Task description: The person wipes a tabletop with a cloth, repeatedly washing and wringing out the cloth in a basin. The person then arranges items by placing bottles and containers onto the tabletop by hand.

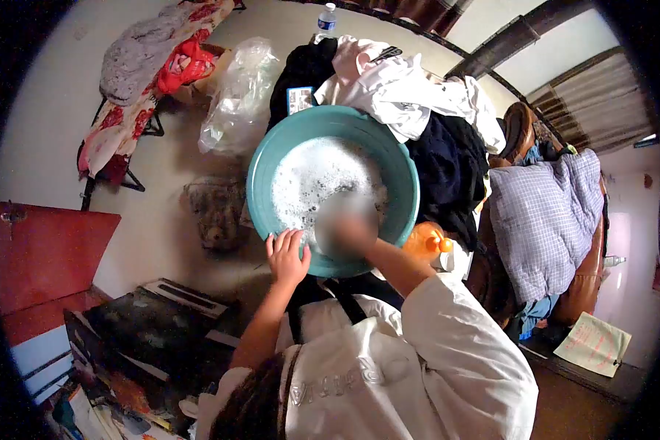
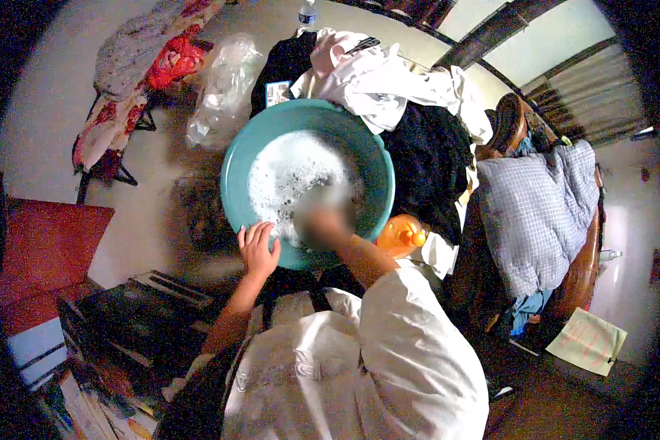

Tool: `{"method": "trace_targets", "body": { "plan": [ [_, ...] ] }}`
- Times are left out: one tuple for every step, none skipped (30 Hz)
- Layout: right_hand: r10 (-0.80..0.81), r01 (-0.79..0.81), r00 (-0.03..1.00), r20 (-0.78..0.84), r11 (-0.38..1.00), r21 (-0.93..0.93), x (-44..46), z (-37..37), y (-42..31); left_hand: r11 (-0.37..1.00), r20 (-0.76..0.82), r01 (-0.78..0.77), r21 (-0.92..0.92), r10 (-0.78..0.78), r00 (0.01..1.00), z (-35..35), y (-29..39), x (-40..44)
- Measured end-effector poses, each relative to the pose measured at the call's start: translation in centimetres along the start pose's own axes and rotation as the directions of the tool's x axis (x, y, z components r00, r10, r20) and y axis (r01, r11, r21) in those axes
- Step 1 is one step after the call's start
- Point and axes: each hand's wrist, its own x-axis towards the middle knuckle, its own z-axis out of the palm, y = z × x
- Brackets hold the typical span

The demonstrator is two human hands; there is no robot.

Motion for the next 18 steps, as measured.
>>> {"method": "trace_targets", "body": {
  "plan": [
    [0.038, -0.046, 0.995, 0.097, 0.996, 0.082, 0.3, -1.0, 0.4, 1.000, -0.007, -0.003, 0.000, 0.003, 1.000, 0.0, 0.0, 0.0],
    [0.067, -0.090, 0.983, 0.169, 0.987, 0.133, 0.5, -2.0, 0.6, 1.000, -0.012, -0.012, 0.009, 0.012, 1.000, 0.2, -0.3, -0.1],
    [0.048, -0.065, 0.987, 0.152, 0.991, 0.113, 0.5, -2.3, 0.4, 1.000, -0.002, -0.005, 0.016, 0.005, 1.000, 0.2, -0.4, 0.0],
    [-0.007, 0.003, 0.997, 0.079, 0.999, 0.046, 0.1, -1.1, 0.5, 1.000, 0.005, 0.003, 0.021, -0.003, 1.000, 0.2, -0.4, 0.1],
    [-0.079, 0.078, 0.997, -0.017, 0.997, -0.025, -0.2, 0.1, 0.5, 1.000, 0.014, 0.011, 0.023, -0.011, 1.000, 0.2, -0.2, 0.0],
    [-0.139, 0.132, 0.986, -0.088, 0.988, -0.075, -0.1, 0.2, 0.3, 1.000, 0.010, 0.015, 0.015, -0.016, 1.000, 0.3, -0.1, 0.0],
    [-0.150, 0.144, 0.984, -0.091, 0.987, -0.075, -0.1, 0.2, 0.5, 1.000, 0.005, 0.020, 0.007, -0.020, 1.000, 0.4, -0.2, -0.1],
    [-0.164, 0.159, 0.983, -0.082, 0.985, -0.061, 0.0, 0.0, 1.0, 1.000, 0.001, 0.025, 0.001, -0.025, 1.000, 0.5, -0.3, -0.2],
    [-0.064, 0.064, 0.998, 0.004, 0.997, -0.044, 0.6, -2.3, -0.1, 1.000, 0.009, 0.020, 0.011, -0.020, 1.000, 0.5, -0.2, -0.2],
    [0.037, -0.033, 0.995, 0.090, 0.999, -0.044, 1.5, -5.2, -1.5, 1.000, 0.015, 0.016, 0.023, -0.016, 1.000, 0.3, -0.2, -0.2],
    [0.134, -0.127, 0.976, 0.173, 0.991, -0.047, 2.3, -7.2, -2.6, 0.999, 0.019, 0.010, 0.035, -0.011, 1.000, 0.2, -0.3, -0.2],
    [0.155, -0.170, 0.982, -0.107, 0.975, -0.146, 1.4, -5.6, -3.0, 0.999, 0.016, 0.013, 0.036, -0.014, 1.000, 0.1, -0.4, -0.2],
    [0.061, -0.070, 0.992, -0.106, 0.994, -0.079, 0.4, -0.7, -0.1, 0.999, 0.012, 0.016, 0.032, -0.016, 1.000, 0.2, -0.3, -0.1],
    [-0.034, 0.033, 0.994, -0.104, 0.999, -0.010, -0.7, 4.4, 2.8, 0.999, 0.008, 0.025, 0.025, -0.025, 1.000, 0.3, -0.1, -0.1],
    [-0.128, 0.134, 0.987, -0.101, 0.989, 0.057, -1.6, 9.0, 5.4, 0.999, 0.013, 0.026, 0.024, -0.027, 1.000, 0.3, 0.1, -0.2],
    [0.070, -0.131, 0.925, 0.373, 0.981, 0.140, -0.2, 5.7, 4.7, 0.999, 0.016, 0.026, 0.025, -0.027, 1.000, 0.2, 0.0, -0.2],
    [0.145, -0.188, 0.866, 0.479, 0.981, 0.043, 1.0, 2.6, 3.1, 0.999, 0.019, 0.026, 0.029, -0.027, 0.999, 0.2, -0.1, -0.1],
    [0.183, -0.193, 0.836, 0.518, 0.981, -0.035, 1.6, 0.3, 1.4, 0.999, 0.010, 0.029, 0.033, -0.029, 1.000, 0.2, -0.1, 0.0]
  ]
}}
